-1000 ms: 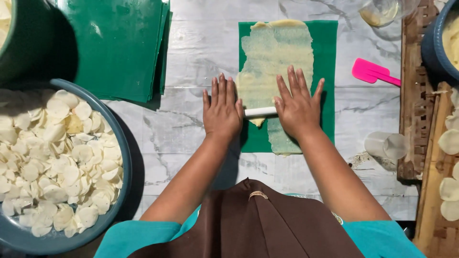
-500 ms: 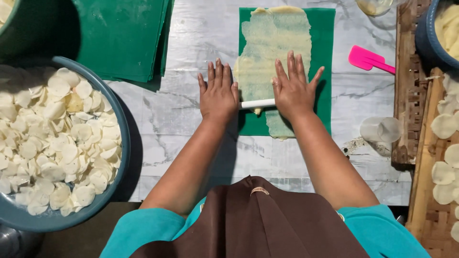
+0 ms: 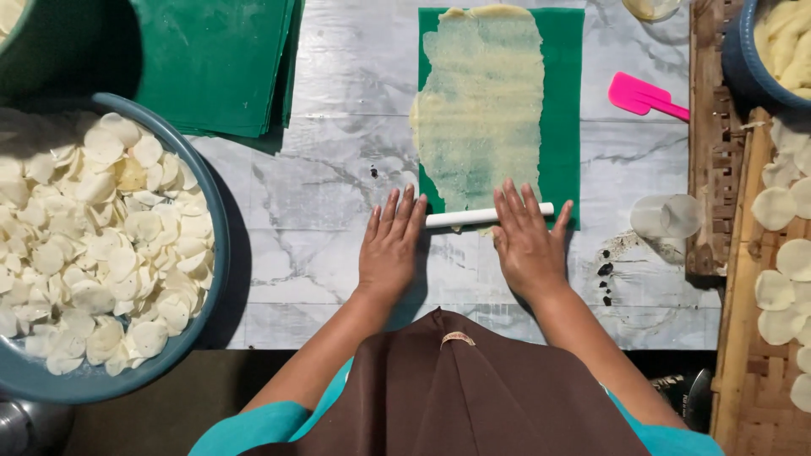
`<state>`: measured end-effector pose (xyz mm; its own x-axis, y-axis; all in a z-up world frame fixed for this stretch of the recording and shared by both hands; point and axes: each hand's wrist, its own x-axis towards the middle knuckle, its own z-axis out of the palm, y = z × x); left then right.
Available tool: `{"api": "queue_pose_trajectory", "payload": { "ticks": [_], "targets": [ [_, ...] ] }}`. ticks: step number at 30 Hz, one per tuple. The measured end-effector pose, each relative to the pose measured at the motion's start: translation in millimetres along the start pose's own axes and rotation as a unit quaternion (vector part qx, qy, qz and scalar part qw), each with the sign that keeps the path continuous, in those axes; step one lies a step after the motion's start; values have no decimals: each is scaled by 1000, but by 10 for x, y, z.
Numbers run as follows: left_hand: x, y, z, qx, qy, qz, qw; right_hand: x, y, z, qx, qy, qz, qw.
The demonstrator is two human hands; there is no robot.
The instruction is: Rolling out dough on a flat surface using a rolling pin to create thin sheets for food preparation.
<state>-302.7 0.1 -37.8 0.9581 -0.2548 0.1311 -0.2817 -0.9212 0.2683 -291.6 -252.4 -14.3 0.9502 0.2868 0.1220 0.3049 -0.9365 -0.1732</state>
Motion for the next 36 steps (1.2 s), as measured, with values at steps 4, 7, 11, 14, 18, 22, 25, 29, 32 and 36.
{"api": "queue_pose_trajectory", "payload": {
  "ticks": [4, 7, 11, 14, 18, 22, 25, 29, 32, 36],
  "targets": [
    [-142, -142, 89, 9, 143, 84, 986, -247, 12, -34, -23, 78, -24, 996],
    [-89, -254, 218, 13, 159, 113, 981, -297, 97, 62, -58, 116, -11, 991],
    [238, -320, 77, -1, 196, 117, 974, -93, 92, 11, -60, 135, -4, 989],
    [391, -231, -53, -29, 212, 89, 973, 149, 1, 86, -20, 149, 4, 989],
    [666, -141, -99, -29, 20, -31, 999, 554, -9, 214, 1, 89, 26, 996],
    [1300, -200, -216, -18, -6, -57, 998, 1214, 141, 160, -33, 108, 15, 994],
    [1920, -343, -189, 3, -5, -80, 997, 1823, 269, 77, -21, 76, 29, 997],
    [2531, -496, -126, 22, -45, -112, 992, 2391, 359, -86, -14, -55, 112, 992],
    [2539, -475, -165, 28, -81, -141, 986, 2415, 332, -135, -2, -47, 121, 992],
    [2016, -376, -77, 54, -14, -108, 993, 1961, 259, -26, -23, -26, 111, 993]
  ]
}}
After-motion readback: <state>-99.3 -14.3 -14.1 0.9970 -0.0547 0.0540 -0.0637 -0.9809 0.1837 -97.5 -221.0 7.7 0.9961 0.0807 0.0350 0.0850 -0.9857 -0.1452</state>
